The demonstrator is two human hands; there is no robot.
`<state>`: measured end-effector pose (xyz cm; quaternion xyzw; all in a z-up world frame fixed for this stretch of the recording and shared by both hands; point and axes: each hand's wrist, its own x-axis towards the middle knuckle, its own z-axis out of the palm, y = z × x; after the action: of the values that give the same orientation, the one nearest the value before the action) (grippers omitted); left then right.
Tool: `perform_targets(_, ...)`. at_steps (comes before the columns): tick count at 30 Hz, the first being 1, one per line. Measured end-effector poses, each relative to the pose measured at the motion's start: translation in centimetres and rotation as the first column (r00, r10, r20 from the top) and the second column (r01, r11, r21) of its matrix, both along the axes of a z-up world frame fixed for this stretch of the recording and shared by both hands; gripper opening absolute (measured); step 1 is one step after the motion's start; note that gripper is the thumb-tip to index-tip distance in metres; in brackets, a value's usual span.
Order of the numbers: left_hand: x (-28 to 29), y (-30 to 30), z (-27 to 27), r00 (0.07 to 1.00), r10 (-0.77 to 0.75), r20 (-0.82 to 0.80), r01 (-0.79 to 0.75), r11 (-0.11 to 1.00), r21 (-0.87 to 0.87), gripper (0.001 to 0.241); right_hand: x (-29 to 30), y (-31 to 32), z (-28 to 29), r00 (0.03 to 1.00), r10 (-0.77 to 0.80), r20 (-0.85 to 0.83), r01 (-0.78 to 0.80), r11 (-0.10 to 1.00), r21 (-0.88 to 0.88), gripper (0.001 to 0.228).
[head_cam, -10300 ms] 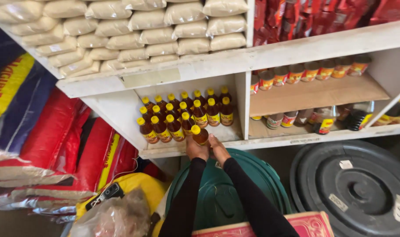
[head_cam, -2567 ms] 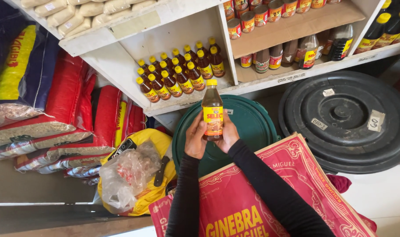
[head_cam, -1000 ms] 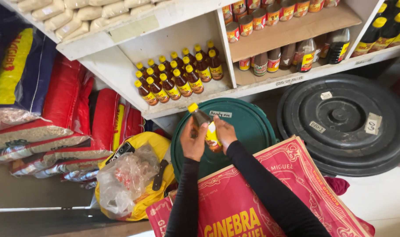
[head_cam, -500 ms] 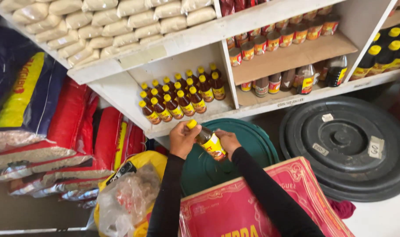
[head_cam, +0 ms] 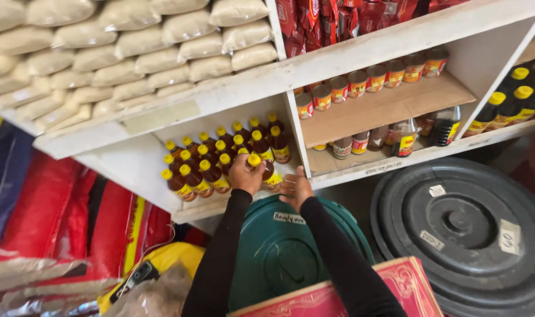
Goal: The recorder picks up condiment bottles from a shelf to inspect their labels before placing them back.
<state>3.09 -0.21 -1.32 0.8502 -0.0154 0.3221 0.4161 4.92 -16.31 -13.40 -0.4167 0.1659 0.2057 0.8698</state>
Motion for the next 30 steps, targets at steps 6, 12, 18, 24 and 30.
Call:
perform_targets(6, 4.1, 0.6, -3.3, 0.998, 0.003, -0.067, 0.013, 0.972, 0.236, 0.044, 3.0, 2.7, -0.6, 0.997, 0.028, -0.066, -0.029, 0.999, -0.021, 0.096)
perform_targets(12, 5.8, 0.8, -5.4, 0.98, 0.022, -0.197, 0.016, 0.982, 0.188, 0.04, 3.4, 3.1, 1.2, 0.995, 0.085, -0.046, -0.087, 0.996, -0.037, 0.104)
perform_targets(18, 7.3, 0.3, -5.4, 0.983, 0.1, -0.153, -0.038, 0.93, 0.365, 0.041, 3.9, 3.0, 1.9, 0.982, 0.182, 0.055, -0.177, 0.981, -0.079, 0.106)
perform_targets(24, 7.4, -0.1, -5.3, 0.956, 0.112, -0.271, -0.016, 0.943, 0.333, 0.042, 3.7, 3.0, 2.7, 0.977, 0.192, 0.096, -0.179, 0.976, -0.124, 0.108)
perform_targets(30, 4.4, -1.5, -2.1, 0.932, 0.214, -0.293, -0.108, 0.934, 0.34, 0.07, 3.5, 3.7, 2.1, 0.957, 0.268, 0.109, -0.248, 0.954, -0.171, 0.103)
